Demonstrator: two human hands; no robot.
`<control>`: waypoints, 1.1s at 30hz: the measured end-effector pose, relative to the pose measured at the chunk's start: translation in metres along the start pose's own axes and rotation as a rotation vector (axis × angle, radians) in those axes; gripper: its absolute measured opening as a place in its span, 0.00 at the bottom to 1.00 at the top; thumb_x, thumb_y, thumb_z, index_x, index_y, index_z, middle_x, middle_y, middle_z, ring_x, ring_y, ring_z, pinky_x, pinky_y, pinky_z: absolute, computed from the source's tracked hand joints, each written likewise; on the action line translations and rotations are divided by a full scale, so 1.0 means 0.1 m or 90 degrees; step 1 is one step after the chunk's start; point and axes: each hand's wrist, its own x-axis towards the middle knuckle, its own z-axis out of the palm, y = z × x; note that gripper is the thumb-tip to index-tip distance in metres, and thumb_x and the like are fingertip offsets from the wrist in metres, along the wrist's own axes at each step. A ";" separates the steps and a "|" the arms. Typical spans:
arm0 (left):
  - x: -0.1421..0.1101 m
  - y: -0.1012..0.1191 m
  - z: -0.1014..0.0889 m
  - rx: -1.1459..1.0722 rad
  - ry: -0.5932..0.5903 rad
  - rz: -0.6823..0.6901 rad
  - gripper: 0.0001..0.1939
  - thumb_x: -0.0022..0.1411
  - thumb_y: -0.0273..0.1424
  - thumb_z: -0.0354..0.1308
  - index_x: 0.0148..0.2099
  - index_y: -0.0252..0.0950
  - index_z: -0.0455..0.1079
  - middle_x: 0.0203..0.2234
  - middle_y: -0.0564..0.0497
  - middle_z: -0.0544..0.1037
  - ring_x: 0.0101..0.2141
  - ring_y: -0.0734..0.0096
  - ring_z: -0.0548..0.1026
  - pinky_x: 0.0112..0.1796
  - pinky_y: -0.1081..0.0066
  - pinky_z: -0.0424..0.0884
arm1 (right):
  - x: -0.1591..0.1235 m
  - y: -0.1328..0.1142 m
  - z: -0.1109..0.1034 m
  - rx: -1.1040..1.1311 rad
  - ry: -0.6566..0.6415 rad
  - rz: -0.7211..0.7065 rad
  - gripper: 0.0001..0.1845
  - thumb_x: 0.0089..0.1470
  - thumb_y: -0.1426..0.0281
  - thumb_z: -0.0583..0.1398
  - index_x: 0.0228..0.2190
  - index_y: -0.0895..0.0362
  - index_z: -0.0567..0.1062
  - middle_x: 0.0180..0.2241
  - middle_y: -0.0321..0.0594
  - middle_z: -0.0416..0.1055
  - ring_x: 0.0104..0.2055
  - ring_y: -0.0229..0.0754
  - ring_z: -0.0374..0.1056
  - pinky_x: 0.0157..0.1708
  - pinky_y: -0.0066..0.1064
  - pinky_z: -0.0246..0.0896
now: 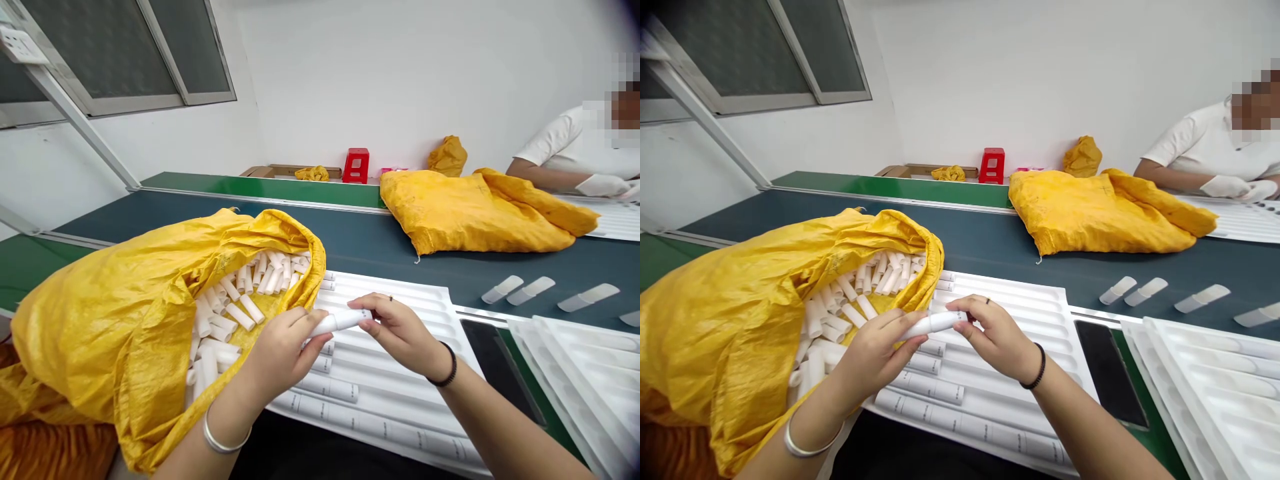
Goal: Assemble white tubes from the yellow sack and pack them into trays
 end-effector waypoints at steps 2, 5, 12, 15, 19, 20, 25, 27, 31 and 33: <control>0.00 0.00 0.01 0.070 0.018 0.028 0.14 0.66 0.34 0.51 0.51 0.34 0.67 0.28 0.49 0.73 0.29 0.67 0.72 0.30 0.70 0.67 | 0.00 0.00 -0.01 0.001 -0.001 0.036 0.13 0.61 0.65 0.54 0.46 0.54 0.71 0.36 0.42 0.73 0.34 0.40 0.68 0.35 0.32 0.64; 0.01 0.01 0.03 0.152 0.049 0.069 0.15 0.67 0.35 0.51 0.52 0.33 0.66 0.27 0.49 0.73 0.28 0.67 0.71 0.29 0.69 0.67 | 0.00 -0.01 -0.04 0.012 0.001 0.074 0.14 0.60 0.63 0.54 0.45 0.54 0.72 0.34 0.42 0.73 0.32 0.40 0.67 0.33 0.32 0.64; 0.05 0.04 0.02 0.232 0.064 0.148 0.15 0.66 0.31 0.53 0.53 0.34 0.64 0.25 0.50 0.72 0.26 0.68 0.69 0.28 0.68 0.65 | -0.02 -0.03 -0.08 0.179 -0.045 0.191 0.15 0.59 0.61 0.55 0.42 0.57 0.74 0.27 0.37 0.69 0.27 0.36 0.64 0.27 0.27 0.62; 0.06 0.03 0.06 0.238 0.045 0.170 0.17 0.65 0.31 0.53 0.56 0.35 0.62 0.25 0.51 0.72 0.25 0.67 0.69 0.28 0.68 0.66 | -0.02 -0.05 -0.05 0.272 -0.099 0.270 0.17 0.60 0.59 0.54 0.40 0.59 0.73 0.27 0.37 0.69 0.24 0.34 0.64 0.25 0.25 0.63; 0.07 0.03 0.08 0.148 -0.005 0.090 0.26 0.68 0.34 0.46 0.65 0.34 0.48 0.34 0.44 0.74 0.33 0.62 0.74 0.35 0.64 0.72 | -0.03 -0.03 -0.04 0.121 -0.066 0.204 0.18 0.61 0.61 0.53 0.47 0.57 0.71 0.30 0.40 0.70 0.29 0.37 0.66 0.31 0.30 0.66; 0.07 0.03 0.07 0.121 -0.018 0.065 0.28 0.69 0.34 0.44 0.67 0.35 0.43 0.38 0.42 0.74 0.36 0.60 0.74 0.37 0.62 0.72 | -0.04 -0.02 -0.04 0.059 -0.053 0.158 0.18 0.61 0.62 0.53 0.49 0.57 0.70 0.32 0.41 0.71 0.32 0.39 0.67 0.35 0.33 0.67; 0.03 0.14 0.05 0.028 -0.029 0.069 0.35 0.67 0.28 0.43 0.69 0.37 0.28 0.42 0.40 0.75 0.39 0.58 0.76 0.40 0.62 0.74 | -0.11 -0.09 -0.07 -0.034 -0.051 -0.041 0.14 0.62 0.69 0.51 0.49 0.55 0.67 0.41 0.46 0.71 0.41 0.43 0.68 0.42 0.35 0.66; 0.01 0.20 0.12 0.017 -0.027 0.081 0.36 0.67 0.27 0.44 0.69 0.37 0.28 0.39 0.41 0.75 0.38 0.59 0.76 0.39 0.62 0.74 | -0.14 -0.13 -0.05 -0.050 -0.075 -0.057 0.15 0.62 0.69 0.51 0.50 0.56 0.67 0.40 0.46 0.71 0.41 0.42 0.68 0.42 0.34 0.65; -0.01 0.16 0.30 0.051 -0.064 0.078 0.36 0.66 0.30 0.48 0.69 0.37 0.31 0.36 0.44 0.76 0.35 0.61 0.75 0.37 0.62 0.74 | -0.11 0.08 -0.03 -0.239 -0.127 0.029 0.09 0.54 0.69 0.61 0.38 0.57 0.74 0.38 0.46 0.72 0.39 0.45 0.69 0.41 0.34 0.64; -0.02 -0.05 0.28 0.115 -0.095 0.026 0.32 0.65 0.33 0.50 0.67 0.36 0.45 0.43 0.40 0.75 0.42 0.55 0.74 0.42 0.58 0.72 | -0.08 0.39 -0.19 -0.332 -0.021 0.154 0.06 0.49 0.70 0.64 0.31 0.57 0.74 0.35 0.45 0.72 0.38 0.46 0.68 0.40 0.35 0.62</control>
